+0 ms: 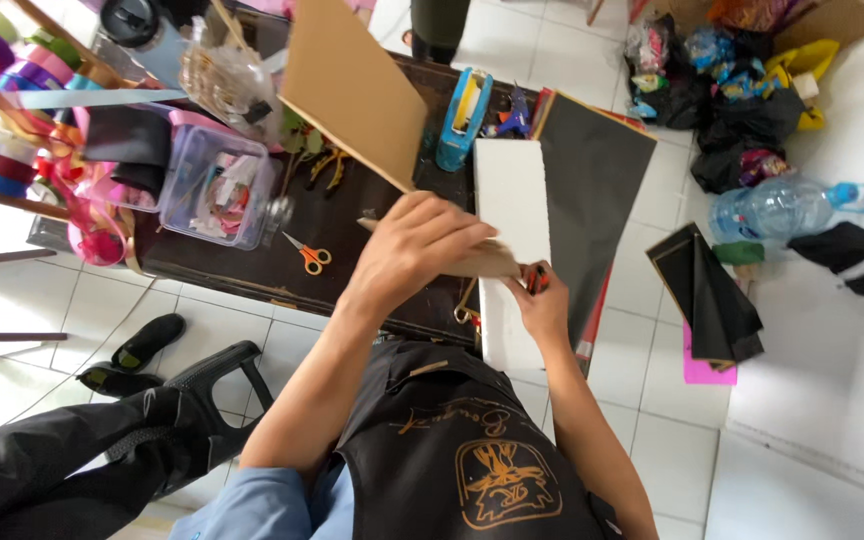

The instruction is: The person uses a utility knife to cut a piece of cardboard and then cuts a white foam sheet into smaller rectangular pieces on a cluttered work table.

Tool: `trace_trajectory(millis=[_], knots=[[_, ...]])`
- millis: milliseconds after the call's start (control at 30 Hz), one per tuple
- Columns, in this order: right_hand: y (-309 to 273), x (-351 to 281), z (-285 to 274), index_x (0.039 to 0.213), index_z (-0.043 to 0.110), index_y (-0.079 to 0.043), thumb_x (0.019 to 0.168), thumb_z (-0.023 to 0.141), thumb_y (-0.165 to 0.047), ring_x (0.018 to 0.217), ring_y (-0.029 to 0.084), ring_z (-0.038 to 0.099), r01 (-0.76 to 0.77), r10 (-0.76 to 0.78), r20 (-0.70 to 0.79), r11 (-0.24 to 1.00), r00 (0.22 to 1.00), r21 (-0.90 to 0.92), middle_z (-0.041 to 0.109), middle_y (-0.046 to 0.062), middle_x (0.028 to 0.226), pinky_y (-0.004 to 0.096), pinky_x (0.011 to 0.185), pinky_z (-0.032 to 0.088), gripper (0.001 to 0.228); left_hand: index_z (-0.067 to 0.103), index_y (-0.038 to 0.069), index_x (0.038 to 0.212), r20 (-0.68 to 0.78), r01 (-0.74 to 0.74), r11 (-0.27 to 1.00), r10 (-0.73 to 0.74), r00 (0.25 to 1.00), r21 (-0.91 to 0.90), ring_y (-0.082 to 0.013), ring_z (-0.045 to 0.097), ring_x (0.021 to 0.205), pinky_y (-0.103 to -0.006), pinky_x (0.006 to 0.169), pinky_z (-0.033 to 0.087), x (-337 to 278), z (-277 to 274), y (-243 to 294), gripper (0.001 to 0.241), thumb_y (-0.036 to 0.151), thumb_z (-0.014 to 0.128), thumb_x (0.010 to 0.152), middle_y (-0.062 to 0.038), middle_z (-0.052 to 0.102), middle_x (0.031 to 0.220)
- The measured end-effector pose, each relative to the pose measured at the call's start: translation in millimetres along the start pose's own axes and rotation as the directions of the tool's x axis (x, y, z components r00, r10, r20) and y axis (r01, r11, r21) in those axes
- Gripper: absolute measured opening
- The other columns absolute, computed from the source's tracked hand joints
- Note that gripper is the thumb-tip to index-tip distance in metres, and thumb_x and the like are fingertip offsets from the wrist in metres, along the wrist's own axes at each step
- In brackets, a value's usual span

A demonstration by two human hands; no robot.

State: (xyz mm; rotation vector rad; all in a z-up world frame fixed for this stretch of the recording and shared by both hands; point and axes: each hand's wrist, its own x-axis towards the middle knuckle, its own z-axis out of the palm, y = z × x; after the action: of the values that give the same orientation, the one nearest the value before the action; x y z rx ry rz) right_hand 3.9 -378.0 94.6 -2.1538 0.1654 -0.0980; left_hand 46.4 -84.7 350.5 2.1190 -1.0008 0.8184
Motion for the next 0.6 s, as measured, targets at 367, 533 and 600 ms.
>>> trace_trajectory(millis=[367, 533, 600], knots=[[-17.7, 8.2, 0.4, 0.109, 0.072, -0.001, 0.102, 0.079, -0.025, 0.069, 0.022, 0.068, -0.33, 0.295, 0.149, 0.878, 0.944, 0.347, 0.076, 0.011, 0.089, 0.036, 0.057, 0.054, 0.026, 0.022, 0.034, 0.182, 0.241, 0.204, 0.923, -0.29, 0.926, 0.326, -0.0286, 0.004, 0.176, -0.0759, 0.141, 0.02, 14.6, 123.6, -43.9, 0.087, 0.073, 0.068, 0.12, -0.004, 0.007, 0.189], [-44.7, 3.5, -9.6, 0.108, 0.073, -0.008, 0.101, 0.087, -0.035, 0.081, 0.024, 0.077, -0.393, 0.437, -0.011, 0.82, 0.899, 0.416, 0.077, 0.01, 0.092, 0.042, 0.079, 0.06, 0.031, 0.008, 0.02, 0.183, 0.099, 0.554, 0.832, -0.553, 0.828, 0.019, -0.0453, -0.001, 0.174, -0.0752, 0.135, 0.015, -47.5, 158.7, -52.0, 0.1, 0.07, 0.056, 0.111, -0.02, -0.001, 0.189], [-35.6, 10.3, -23.3, 0.119, 0.074, -0.005, 0.099, 0.085, -0.011, 0.092, 0.025, 0.077, -0.324, 0.478, 0.042, 0.527, 0.877, 0.785, 0.076, 0.006, 0.103, 0.043, 0.089, 0.063, 0.024, 0.01, 0.016, 0.182, 0.318, 0.642, 0.767, -0.611, 0.725, 0.009, -0.0469, -0.007, 0.172, -0.0797, 0.13, 0.013, -75.1, 162.6, -47.9, 0.103, 0.053, 0.071, 0.108, -0.019, -0.002, 0.189]])
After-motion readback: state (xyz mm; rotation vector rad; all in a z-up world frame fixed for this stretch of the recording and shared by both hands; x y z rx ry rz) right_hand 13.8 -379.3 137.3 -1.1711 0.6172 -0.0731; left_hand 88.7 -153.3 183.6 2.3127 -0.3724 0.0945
